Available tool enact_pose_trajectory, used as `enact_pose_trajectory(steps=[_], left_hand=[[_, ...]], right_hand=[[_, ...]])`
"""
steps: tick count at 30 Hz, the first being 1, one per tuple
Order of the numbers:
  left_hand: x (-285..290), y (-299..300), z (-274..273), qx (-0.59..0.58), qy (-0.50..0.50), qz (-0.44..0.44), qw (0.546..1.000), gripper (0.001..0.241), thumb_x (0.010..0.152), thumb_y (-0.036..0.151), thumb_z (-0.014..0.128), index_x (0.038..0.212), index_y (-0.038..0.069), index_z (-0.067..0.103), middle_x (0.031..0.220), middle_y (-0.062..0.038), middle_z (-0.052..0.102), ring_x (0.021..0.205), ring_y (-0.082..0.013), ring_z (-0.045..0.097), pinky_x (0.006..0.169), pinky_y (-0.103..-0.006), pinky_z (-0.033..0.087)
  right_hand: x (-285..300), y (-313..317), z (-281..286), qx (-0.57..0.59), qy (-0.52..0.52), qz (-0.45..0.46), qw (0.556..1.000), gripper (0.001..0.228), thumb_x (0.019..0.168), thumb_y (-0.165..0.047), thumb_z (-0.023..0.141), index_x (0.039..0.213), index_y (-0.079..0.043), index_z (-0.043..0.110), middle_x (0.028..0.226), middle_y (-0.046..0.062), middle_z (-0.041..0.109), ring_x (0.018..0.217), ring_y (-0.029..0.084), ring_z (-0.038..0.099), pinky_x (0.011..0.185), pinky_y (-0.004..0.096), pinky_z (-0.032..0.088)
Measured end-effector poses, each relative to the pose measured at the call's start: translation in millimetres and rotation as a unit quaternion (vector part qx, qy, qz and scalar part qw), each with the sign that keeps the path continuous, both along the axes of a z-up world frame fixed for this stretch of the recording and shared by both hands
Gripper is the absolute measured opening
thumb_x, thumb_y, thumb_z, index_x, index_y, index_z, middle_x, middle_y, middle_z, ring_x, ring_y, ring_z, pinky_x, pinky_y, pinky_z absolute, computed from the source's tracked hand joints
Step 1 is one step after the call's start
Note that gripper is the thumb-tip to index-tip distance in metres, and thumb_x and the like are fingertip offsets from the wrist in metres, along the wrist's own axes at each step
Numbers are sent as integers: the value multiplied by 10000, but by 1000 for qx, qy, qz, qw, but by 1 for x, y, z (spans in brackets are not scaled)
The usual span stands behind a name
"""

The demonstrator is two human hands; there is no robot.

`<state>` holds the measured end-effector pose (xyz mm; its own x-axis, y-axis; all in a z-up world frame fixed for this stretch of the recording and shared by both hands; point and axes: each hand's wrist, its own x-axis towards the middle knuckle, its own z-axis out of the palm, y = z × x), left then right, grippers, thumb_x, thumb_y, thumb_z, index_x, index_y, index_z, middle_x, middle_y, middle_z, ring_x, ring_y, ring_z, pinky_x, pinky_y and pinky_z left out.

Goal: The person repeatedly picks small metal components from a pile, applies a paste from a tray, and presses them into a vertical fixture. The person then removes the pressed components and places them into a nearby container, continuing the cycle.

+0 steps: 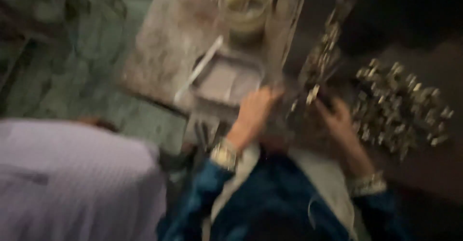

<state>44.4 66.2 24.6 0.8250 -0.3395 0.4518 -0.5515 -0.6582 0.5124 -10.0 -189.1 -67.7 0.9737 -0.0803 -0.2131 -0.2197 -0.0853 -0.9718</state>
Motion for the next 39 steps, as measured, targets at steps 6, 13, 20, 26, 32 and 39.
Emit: enact_pose_trajectory(steps=[6,13,20,26,32,39], left_hand=[[-17,11,2,-150,230,-138,952,276,882,206,786,1106,48,760,940,-156,761,796,-260,759,705,-350,587],[31,35,49,-353,76,18,932,356,1002,173,681,1314,11,627,1114,-149,779,992,-229,774,862,-359,598],[-23,-13,16,-232,90,-15,968,281,948,134,733,1212,46,703,1069,-136,734,910,-243,746,782,-342,599],[-38,-51,48,-301,76,-35,950,310,959,106,737,1266,73,700,1167,-113,699,939,-249,741,806,-336,606],[-28,-35,45,-339,91,-57,935,351,968,54,689,1318,76,673,1225,-111,688,959,-253,746,842,-314,607],[-57,-82,-56,135,-10,-151,979,254,782,126,686,1027,119,752,1184,-77,687,1168,-297,598,972,-420,499]], right_hand=[[-29,24,39,-74,-121,129,981,422,922,-109,732,1323,-7,644,1130,95,729,941,144,658,766,320,564],[-10,22,17,-456,-265,214,822,517,748,22,700,1264,20,651,1236,292,664,1157,410,621,879,467,553],[5,28,28,-452,-158,112,871,310,958,-54,647,1242,58,598,1065,282,686,1027,411,672,828,472,547],[16,39,75,91,-139,-20,986,354,1052,-106,601,1385,13,582,1246,48,679,1061,119,672,894,284,593],[29,23,78,77,-200,-69,974,273,1086,-92,663,1331,26,648,1227,62,699,1086,143,659,945,314,578],[70,-31,113,-65,-59,216,972,243,1013,-132,665,1229,-37,723,1057,48,735,953,149,682,831,325,578]])
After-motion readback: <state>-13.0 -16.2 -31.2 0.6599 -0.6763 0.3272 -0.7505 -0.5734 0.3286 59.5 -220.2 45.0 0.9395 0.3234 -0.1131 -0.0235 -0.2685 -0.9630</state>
